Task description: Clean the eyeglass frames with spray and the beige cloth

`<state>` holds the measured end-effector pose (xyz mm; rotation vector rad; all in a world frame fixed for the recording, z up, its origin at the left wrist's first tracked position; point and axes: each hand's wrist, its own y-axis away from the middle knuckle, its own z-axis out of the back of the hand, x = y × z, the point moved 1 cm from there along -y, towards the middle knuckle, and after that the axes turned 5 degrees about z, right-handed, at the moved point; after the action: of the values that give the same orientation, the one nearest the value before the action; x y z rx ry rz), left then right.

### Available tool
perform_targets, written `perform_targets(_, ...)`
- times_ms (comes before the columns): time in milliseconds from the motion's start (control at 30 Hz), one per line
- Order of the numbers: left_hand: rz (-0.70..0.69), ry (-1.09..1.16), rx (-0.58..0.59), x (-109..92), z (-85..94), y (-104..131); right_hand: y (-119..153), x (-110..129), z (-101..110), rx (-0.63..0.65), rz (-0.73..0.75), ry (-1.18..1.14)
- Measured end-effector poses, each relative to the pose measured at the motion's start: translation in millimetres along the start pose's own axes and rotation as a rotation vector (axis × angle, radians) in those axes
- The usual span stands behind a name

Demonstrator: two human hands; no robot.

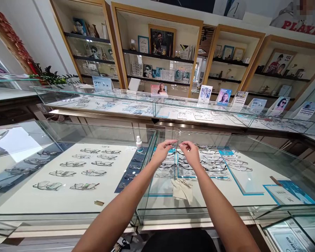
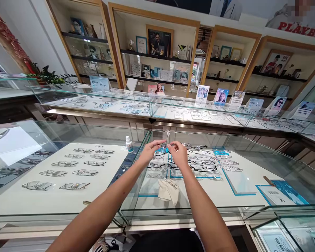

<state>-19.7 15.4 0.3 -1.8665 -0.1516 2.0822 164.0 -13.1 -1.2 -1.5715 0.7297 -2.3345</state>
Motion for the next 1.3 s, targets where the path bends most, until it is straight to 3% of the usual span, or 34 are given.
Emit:
perform_targets(200, -0.142, -0.173, 0.011, 5.9, -17.0, 12.1, -1.4, -14.3, -5.9, -0.031, 0.076, -0.031)
perform_targets(433, -0.290, -0.467, -0.225, -4.1, -17.4, 26.7, 0.7, -11.5, -6.1, -0.003, 0.096, -0.111)
perform_targets(600, -0.373, -0.542, -0.210, 0.6, -20.5, 27.7, 4.0, -11.9, -11.1, 0.011, 0.093, -0.089)
perform_targets(800, -0.369, -0.459, -0.201, 2.0, -22.9, 26.7, 7.0, -6.8, -11.6, -0.056, 0.072, -0.099)
perform_targets(1067, -0.208, -0.254, -0.184, 9.3, -21.6, 22.2, 7.8, -5.9, -14.9, 0.010, 0.052, -0.170)
perform_targets(1300, -0.183, -0.222, -0.180, 7.1, -20.1, 21.5, 7.3, -1.4, -12.9, 0.035, 0.068, -0.121)
